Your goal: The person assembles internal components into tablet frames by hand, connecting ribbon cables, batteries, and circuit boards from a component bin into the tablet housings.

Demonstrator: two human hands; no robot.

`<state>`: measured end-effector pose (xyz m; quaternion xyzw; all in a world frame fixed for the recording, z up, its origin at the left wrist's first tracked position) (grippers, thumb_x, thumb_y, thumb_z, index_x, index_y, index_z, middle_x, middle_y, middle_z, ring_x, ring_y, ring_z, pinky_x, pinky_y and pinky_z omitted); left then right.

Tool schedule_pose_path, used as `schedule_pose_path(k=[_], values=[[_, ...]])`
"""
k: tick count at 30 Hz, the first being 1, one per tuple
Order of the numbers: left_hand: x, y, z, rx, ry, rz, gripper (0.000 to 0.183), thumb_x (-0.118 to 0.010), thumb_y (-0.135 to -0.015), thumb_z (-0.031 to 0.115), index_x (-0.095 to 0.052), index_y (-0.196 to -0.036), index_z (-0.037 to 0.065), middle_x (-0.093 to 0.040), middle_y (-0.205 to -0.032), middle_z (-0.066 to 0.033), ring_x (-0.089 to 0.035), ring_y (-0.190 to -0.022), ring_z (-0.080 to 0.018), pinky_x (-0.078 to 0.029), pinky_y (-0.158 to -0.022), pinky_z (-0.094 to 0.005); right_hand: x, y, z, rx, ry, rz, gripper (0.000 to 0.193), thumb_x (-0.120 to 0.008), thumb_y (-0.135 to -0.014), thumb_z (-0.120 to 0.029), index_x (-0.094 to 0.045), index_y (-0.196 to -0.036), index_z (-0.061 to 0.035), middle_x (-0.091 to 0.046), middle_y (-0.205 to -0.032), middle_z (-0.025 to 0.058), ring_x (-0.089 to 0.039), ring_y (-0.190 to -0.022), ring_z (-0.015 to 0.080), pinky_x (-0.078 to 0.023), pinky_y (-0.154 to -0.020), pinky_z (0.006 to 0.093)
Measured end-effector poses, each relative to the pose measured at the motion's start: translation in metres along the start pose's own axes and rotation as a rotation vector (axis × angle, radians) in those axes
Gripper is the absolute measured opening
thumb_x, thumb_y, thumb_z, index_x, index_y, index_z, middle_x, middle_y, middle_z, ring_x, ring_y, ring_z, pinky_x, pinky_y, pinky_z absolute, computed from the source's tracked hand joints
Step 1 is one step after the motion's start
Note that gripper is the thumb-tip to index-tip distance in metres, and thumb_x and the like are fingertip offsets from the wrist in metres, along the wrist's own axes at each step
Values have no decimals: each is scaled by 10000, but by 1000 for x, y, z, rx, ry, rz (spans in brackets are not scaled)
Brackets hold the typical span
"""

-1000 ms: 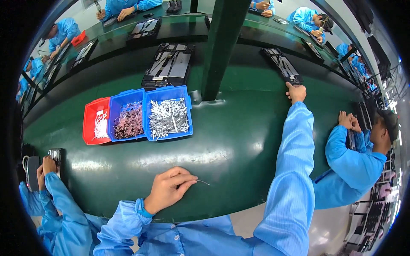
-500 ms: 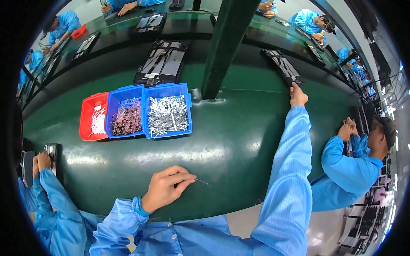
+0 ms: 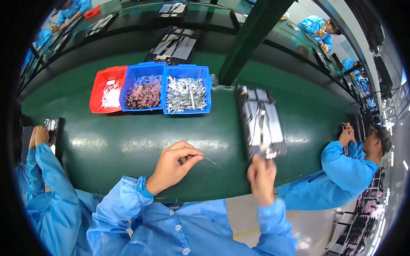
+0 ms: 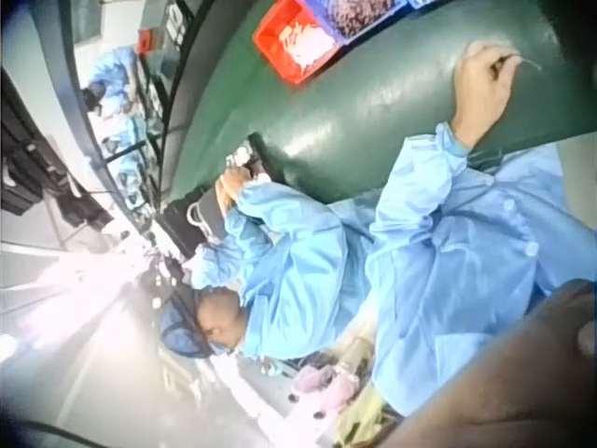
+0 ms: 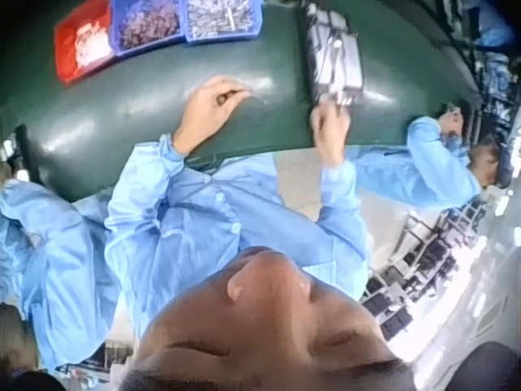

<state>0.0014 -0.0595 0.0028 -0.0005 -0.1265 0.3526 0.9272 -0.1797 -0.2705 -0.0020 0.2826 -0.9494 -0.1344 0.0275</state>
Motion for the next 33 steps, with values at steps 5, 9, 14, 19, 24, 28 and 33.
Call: schedule_pose_path(k=[5, 9, 14, 19, 24, 28, 33], values=[[-15, 18, 9, -7, 84, 16, 121, -767, -854, 79, -775, -974, 89, -576, -1311, -142, -594, -1181, -249, -488, -982, -369, -12, 136, 23, -170, -39, -17, 193, -688, -939, -133, -510, -927, -59, -501, -575, -17, -453, -437, 76, -312, -387, 228], [-27, 38, 12, -33, 129, 82, 135, -769, -850, 81, -769, -984, 95, -444, -1462, -199, -510, -1306, -338, -428, -1079, -420, -7, 165, 50, -501, 1, -383, 132, -679, -943, -93, -679, -1006, 23, -659, -692, 52, -545, -480, 103, -363, -399, 224], [-39, 44, 6, -80, 101, 154, 140, -756, -872, 145, -756, -1009, 116, -382, -1487, -226, -426, -1345, -398, -392, -1090, -479, 12, 140, 1, -262, 354, -687, 149, -659, -955, -83, -705, -1039, 32, -732, -907, 101, -649, -664, 97, -488, -545, 232], [-49, 48, 7, -84, 73, 241, 131, -751, -871, 170, -757, -996, 132, -363, -1505, -233, -405, -1325, -410, -358, -1087, -477, 8, 37, -24, 545, 822, -37, 324, -675, -950, -126, -632, -1185, 94, -596, -814, 87, -571, -626, 113, -456, -536, 255], [-45, 58, 12, -110, -65, 324, 123, -757, -860, 160, -761, -981, 137, -361, -1516, -228, -385, -1318, -405, -335, -1097, -467, -37, 40, -10, 633, 920, -121, 366, -686, -941, -144, -630, -1206, 102, -535, -771, 92, -508, -559, 140, -436, -505, 295], [-22, 77, 9, -60, -58, 360, 110, -767, -849, 144, -768, -958, 129, -367, -1516, -217, -379, -1331, -395, -331, -1103, -466, -63, 58, -7, 588, 920, -146, 408, -697, -929, -144, -610, -1237, 110, -508, -757, 100, -512, -556, 163, -449, -512, 315], [-4, 102, 10, -16, -89, 339, 142, -752, -838, 28, -765, -972, 73, -298, -1559, -215, -402, -1391, -361, -328, -1150, -455, -77, 76, 0, 586, 830, -209, 421, -730, -890, -122, -614, -1216, 119, -509, -776, 101, -518, -559, 163, -442, -491, 305]])
Point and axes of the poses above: each hand's wrist, its own y-axis away from the middle knuckle, its own x-axis out of the back of the hand, z = x × y, the point moved 3 cm from there along -y, towards the middle knuckle
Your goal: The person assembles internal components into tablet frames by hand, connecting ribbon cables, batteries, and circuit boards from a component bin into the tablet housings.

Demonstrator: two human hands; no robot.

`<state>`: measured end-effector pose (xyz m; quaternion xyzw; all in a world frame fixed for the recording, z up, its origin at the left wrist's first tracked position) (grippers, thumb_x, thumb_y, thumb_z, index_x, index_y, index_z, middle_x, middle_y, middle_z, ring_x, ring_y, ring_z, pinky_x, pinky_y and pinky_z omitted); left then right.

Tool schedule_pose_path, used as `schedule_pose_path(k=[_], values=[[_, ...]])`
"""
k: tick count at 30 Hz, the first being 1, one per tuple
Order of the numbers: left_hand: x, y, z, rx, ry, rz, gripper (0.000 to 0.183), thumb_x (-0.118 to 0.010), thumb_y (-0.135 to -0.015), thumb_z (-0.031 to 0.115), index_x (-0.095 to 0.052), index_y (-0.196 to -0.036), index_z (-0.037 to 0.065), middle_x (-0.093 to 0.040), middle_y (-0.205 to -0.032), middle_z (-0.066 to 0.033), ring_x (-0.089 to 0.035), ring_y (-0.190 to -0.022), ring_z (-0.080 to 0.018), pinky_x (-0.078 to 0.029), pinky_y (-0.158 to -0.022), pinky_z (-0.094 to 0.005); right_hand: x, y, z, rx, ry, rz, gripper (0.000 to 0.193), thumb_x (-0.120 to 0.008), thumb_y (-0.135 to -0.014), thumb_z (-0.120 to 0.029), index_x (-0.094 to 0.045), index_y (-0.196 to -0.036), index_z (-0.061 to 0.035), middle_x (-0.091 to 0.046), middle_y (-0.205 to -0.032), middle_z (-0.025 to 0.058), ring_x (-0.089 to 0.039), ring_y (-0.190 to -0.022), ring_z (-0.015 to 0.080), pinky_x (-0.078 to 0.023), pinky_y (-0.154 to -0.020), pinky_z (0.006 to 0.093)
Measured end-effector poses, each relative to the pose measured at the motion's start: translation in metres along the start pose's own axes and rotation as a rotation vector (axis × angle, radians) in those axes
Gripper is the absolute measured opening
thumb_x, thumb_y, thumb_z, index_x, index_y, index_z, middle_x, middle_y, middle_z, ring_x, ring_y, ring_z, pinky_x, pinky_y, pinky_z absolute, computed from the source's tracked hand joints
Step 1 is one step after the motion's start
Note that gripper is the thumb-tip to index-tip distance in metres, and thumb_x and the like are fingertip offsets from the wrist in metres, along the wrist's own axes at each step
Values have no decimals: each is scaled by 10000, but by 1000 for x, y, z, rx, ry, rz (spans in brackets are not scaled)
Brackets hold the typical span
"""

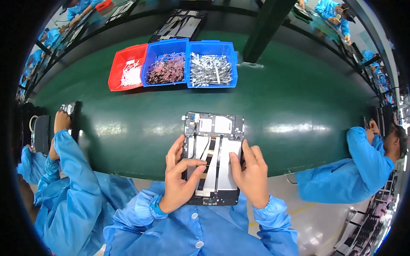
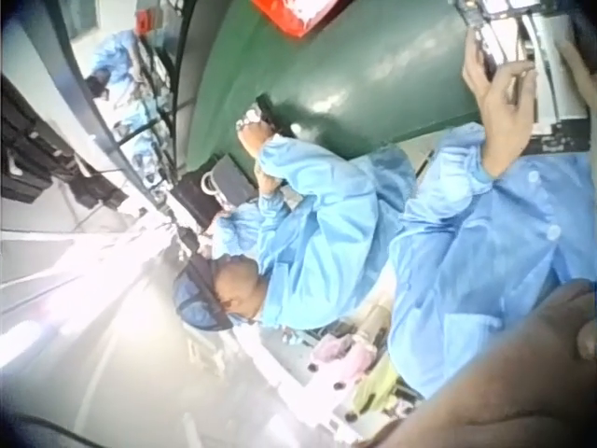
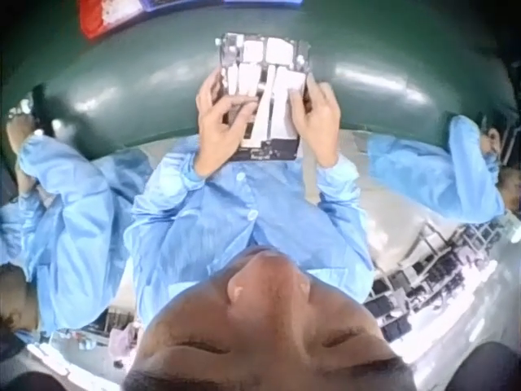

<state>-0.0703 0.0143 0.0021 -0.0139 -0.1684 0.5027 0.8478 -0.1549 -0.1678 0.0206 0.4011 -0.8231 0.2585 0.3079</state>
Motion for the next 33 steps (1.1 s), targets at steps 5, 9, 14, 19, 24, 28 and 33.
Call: schedule_pose_path(k=[5, 9, 14, 19, 24, 28, 33], values=[[24, -5, -7, 62, 111, 12, 146, -785, -820, 73, -775, -966, 67, -452, -1460, -195, -465, -1312, -328, -398, -1073, -428, 19, -18, 3, 104, 82, -27, 306, -771, -847, -97, -674, -1102, 43, -581, -793, 101, -526, -524, 141, -418, -459, 287], [40, -27, -7, 68, 262, 19, 153, -744, -835, -26, -770, -976, 26, -661, -1066, -112, -633, -963, -189, -503, -863, -292, 27, -36, -44, 158, -271, -52, 326, -817, -804, -95, -692, -1089, 2, -669, -926, 117, -575, -545, 129, -435, -470, 252], [41, -34, -2, 1, 198, -33, 146, -713, -855, -75, -736, -990, -28, -646, -993, -101, -622, -903, -170, -509, -804, -272, -12, -34, -65, 280, -458, -412, 317, -803, -808, -83, -682, -1092, -10, -666, -947, 101, -640, -621, 166, -511, -554, 302], [45, -35, 3, -89, 76, -2, 151, -719, -847, -76, -735, -988, -24, -647, -973, -100, -621, -898, -167, -510, -794, -271, -19, -31, -65, 406, -381, -266, 188, -740, -836, -16, -668, -1010, -23, -624, -930, 83, -637, -629, 212, -521, -538, 319], [47, -35, 0, -64, 79, 31, 145, -722, -844, -71, -742, -977, -17, -652, -975, -100, -622, -900, -176, -508, -795, -273, -24, -34, -67, 403, -414, -229, 160, -733, -832, -5, -664, -973, -34, -595, -858, 72, -642, -641, 208, -524, -540, 340], [49, -40, -3, -109, 24, -19, 216, -726, -839, -70, -728, -1047, -11, -650, -977, -95, -616, -904, -146, -502, -794, -262, -24, -43, -66, 437, -332, -216, 131, -728, -826, -16, -649, -929, -34, -573, -824, 68, -650, -644, 216, -533, -544, 340], [55, -46, -19, 455, 158, -113, 375, -712, -918, 74, -620, -1272, -10, -675, -928, -47, -617, -660, -65, -456, -488, -200, -44, -57, -55, 479, -278, -238, 106, -708, -817, -34, -611, -858, -23, -579, -816, 83, -648, -634, 258, -532, -540, 358]])
Point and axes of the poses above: each hand's wrist, its own y-axis away from the middle knuckle, its own x-axis out of the back of the hand, z = x × y, the point moved 3 cm from there along -y, towards the middle knuckle
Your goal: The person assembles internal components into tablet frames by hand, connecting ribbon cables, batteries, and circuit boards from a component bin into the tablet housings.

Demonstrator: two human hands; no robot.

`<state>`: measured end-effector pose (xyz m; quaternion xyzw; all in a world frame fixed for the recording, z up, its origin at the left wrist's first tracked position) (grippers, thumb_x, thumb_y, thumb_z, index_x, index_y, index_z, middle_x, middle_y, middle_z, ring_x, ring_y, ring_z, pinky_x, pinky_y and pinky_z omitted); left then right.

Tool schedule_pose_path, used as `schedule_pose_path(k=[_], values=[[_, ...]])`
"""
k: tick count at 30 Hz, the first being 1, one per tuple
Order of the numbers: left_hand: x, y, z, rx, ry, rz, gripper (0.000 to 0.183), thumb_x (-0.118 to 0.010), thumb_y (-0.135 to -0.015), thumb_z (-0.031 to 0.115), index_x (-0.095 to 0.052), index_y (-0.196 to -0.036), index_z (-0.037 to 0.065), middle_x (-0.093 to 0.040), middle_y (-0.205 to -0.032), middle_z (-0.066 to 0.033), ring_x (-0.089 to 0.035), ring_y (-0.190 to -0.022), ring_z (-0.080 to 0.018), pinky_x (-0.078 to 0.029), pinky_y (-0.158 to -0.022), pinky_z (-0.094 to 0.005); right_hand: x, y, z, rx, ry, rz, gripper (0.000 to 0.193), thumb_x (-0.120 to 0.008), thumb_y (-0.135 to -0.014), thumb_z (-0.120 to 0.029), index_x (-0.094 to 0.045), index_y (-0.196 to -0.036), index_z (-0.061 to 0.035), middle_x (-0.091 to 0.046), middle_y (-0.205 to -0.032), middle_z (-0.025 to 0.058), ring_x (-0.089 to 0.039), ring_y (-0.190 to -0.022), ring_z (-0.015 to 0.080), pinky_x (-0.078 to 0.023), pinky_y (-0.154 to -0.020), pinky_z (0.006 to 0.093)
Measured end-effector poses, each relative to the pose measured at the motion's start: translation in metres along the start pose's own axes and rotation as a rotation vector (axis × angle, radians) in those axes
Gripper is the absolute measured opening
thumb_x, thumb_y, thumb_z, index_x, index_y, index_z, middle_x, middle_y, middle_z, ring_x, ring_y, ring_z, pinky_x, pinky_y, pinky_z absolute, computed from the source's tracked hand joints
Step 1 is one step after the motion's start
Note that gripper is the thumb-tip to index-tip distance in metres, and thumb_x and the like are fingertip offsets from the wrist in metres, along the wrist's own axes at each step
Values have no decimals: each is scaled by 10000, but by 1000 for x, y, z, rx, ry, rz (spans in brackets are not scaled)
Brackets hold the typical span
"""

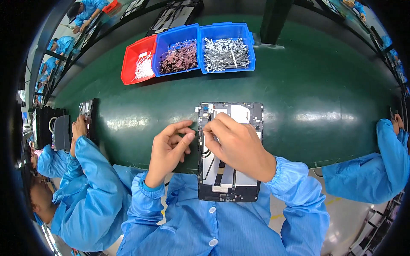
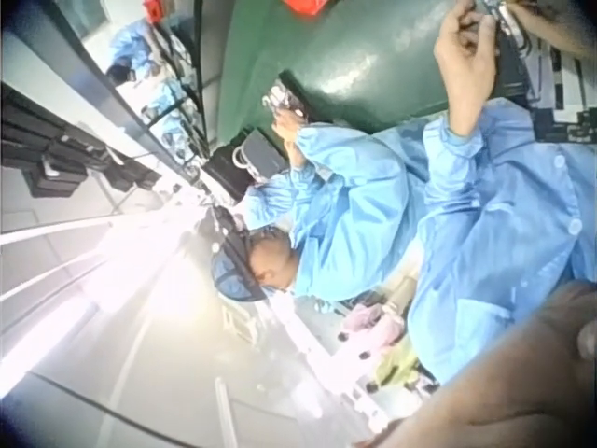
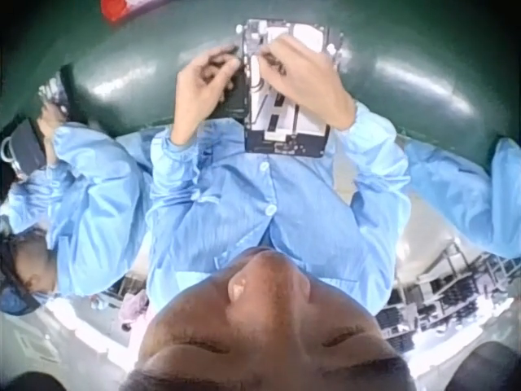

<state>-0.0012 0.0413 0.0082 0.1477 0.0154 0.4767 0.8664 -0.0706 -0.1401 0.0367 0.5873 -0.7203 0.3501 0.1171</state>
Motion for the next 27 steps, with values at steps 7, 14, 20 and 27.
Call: schedule_pose_path(k=[7, 14, 20, 27], values=[[3, -16, 2, 173, 21, -118, 212, -647, -970, 114, -622, -1088, -60, -677, -870, -81, -593, -513, -73, -440, -380, -217, -13, -2, 12, -11, 39, -97, 94, -699, -834, -42, -625, -879, -7, -586, -817, 101, -659, -661, 280, -536, -567, 376], [2, -25, 4, 200, 8, -145, 165, -656, -967, 99, -617, -1035, -47, -670, -857, -84, -568, -500, -69, -427, -382, -208, -16, -1, 15, -25, 89, -123, 105, -711, -836, -25, -637, -905, 0, -593, -819, 95, -678, -668, 250, -544, -572, 352], [2, -27, 3, 208, -11, -168, 125, -666, -943, 61, -626, -987, -49, -678, -865, -82, -607, -528, -71, -447, -390, -211, -17, -2, 16, -29, 69, -123, 104, -713, -842, -39, -635, -901, -4, -596, -824, 94, -678, -664, 249, -543, -568, 351], [1, -28, 6, 211, -50, -147, 118, -677, -935, 70, -626, -938, -37, -662, -793, -65, -605, -526, -64, -435, -389, -211, -18, -1, 17, -38, 77, -124, 115, -718, -823, -37, -636, -902, -18, -585, -814, 83, -670, -653, 247, -536, -556, 354]])
Point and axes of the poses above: each hand's wrist, its own y-axis away from the middle knuckle, its own x-axis out of the back of the hand, z = x × y, the point moved 3 cm from there along -y, towards the middle knuckle
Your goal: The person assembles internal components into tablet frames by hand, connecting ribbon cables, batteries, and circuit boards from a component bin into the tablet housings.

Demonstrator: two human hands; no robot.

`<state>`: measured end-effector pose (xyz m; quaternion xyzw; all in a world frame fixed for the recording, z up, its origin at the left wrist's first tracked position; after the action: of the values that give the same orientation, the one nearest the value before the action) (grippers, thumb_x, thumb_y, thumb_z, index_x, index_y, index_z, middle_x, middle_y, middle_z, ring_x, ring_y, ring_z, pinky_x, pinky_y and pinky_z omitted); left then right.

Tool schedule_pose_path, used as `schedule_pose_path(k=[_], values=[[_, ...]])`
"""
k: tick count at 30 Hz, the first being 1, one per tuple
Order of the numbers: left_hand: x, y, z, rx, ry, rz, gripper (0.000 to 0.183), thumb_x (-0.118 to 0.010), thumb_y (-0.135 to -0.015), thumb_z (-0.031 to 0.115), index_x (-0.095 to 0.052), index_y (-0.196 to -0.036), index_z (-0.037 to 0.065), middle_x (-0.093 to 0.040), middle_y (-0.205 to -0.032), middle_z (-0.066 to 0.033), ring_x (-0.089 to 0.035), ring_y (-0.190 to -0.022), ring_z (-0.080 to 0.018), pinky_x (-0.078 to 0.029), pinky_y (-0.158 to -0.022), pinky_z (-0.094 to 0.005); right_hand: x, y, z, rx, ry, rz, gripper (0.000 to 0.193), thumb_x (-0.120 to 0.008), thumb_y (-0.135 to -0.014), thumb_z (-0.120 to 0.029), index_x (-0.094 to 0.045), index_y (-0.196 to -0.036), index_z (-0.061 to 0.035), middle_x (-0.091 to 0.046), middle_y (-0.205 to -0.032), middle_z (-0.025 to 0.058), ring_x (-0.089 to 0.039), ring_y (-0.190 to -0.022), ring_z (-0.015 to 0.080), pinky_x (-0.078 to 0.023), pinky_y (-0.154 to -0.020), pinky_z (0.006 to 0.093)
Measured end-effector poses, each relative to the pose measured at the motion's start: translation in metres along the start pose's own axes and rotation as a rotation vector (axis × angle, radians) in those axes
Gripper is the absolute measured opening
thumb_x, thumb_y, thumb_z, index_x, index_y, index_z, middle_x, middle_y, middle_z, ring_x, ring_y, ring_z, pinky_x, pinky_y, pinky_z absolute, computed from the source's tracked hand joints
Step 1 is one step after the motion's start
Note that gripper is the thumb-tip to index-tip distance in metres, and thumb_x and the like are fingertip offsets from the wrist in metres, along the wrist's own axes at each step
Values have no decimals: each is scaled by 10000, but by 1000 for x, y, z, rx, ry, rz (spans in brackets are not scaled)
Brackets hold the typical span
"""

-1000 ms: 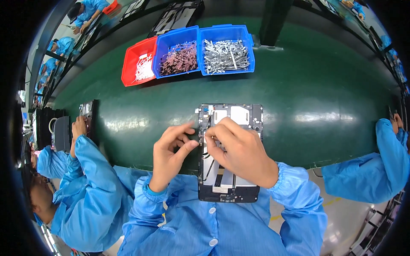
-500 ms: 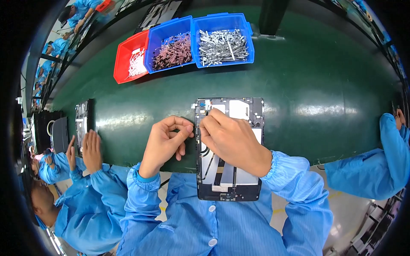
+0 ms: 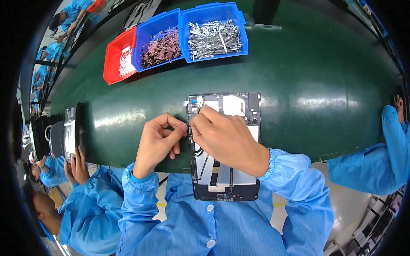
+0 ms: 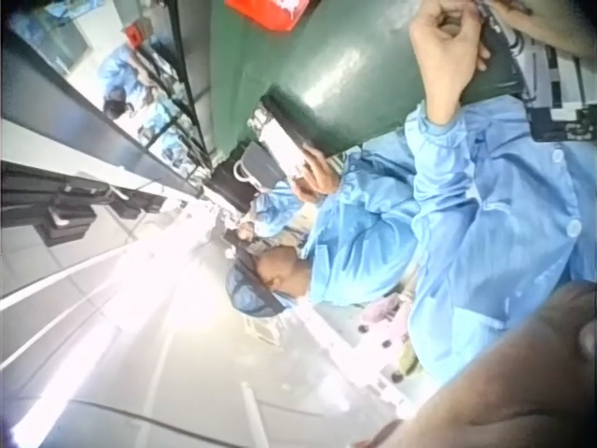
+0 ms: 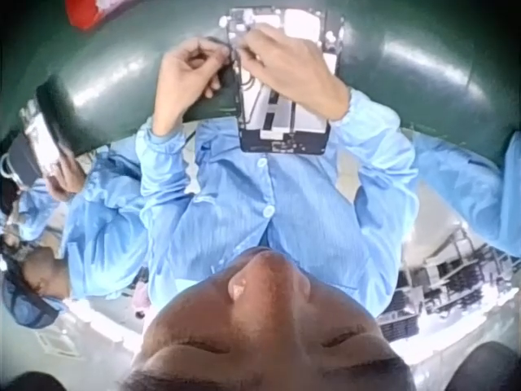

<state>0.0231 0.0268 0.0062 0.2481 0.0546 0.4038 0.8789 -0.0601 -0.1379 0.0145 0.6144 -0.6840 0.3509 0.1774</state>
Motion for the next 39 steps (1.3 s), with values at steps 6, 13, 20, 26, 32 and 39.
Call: schedule_pose_path(k=[6, 13, 20, 26, 32, 39], values=[[-2, 0, 1, 21, -24, 12, 119, -681, -932, 71, -623, -928, -34, -654, -771, -61, -604, -522, -64, -433, -391, -210, 1, 1, 0, 26, 3, 19, 133, -726, -793, -36, -635, -890, -35, -568, -803, 76, -643, -623, 250, -517, -538, 360], [2, -5, 1, 15, -3, -40, 119, -672, -931, 55, -621, -922, -51, -666, -810, -83, -616, -528, -80, -447, -394, -209, 2, 1, 2, 27, -9, 15, 128, -723, -792, -41, -632, -882, -43, -565, -806, 71, -632, -614, 253, -503, -535, 366], [4, -10, 7, 70, -23, -31, 61, -655, -869, 3, -626, -878, -50, -668, -781, -87, -626, -526, -98, -473, -414, -227, 1, 1, 2, 34, -17, 10, 112, -713, -801, -50, -632, -878, -47, -562, -802, 73, -625, -611, 254, -497, -531, 374], [3, -13, 9, 73, -57, -42, 56, -645, -852, 0, -626, -863, -52, -664, -747, -83, -631, -521, -106, -495, -447, -235, 1, 1, 3, 20, -27, 18, 114, -713, -801, -47, -634, -883, -42, -567, -804, 79, -622, -609, 261, -498, -534, 377], [1, -11, 8, 60, -35, -15, 59, -651, -850, 1, -625, -861, -51, -663, -747, -82, -635, -527, -108, -501, -460, -234, 3, 0, 2, 18, -30, 4, 124, -720, -798, -37, -638, -890, -31, -577, -807, 83, -640, -628, 259, -512, -544, 367], [-1, -9, 6, 22, -79, -3, 46, -640, -866, -10, -614, -880, -45, -656, -764, -85, -646, -543, -116, -510, -462, -236, 1, 3, 1, -14, -99, 37, 118, -712, -805, -16, -642, -899, -14, -600, -829, 99, -679, -680, 241, -546, -590, 348]])
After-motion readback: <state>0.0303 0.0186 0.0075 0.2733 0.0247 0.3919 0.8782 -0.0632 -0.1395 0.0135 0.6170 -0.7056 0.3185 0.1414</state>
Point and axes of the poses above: each hand's wrist, its own y-axis away from the middle knuckle, its own x-axis out of the back of the hand, z = x × y, the point moved 3 cm from there along -y, towards the middle knuckle
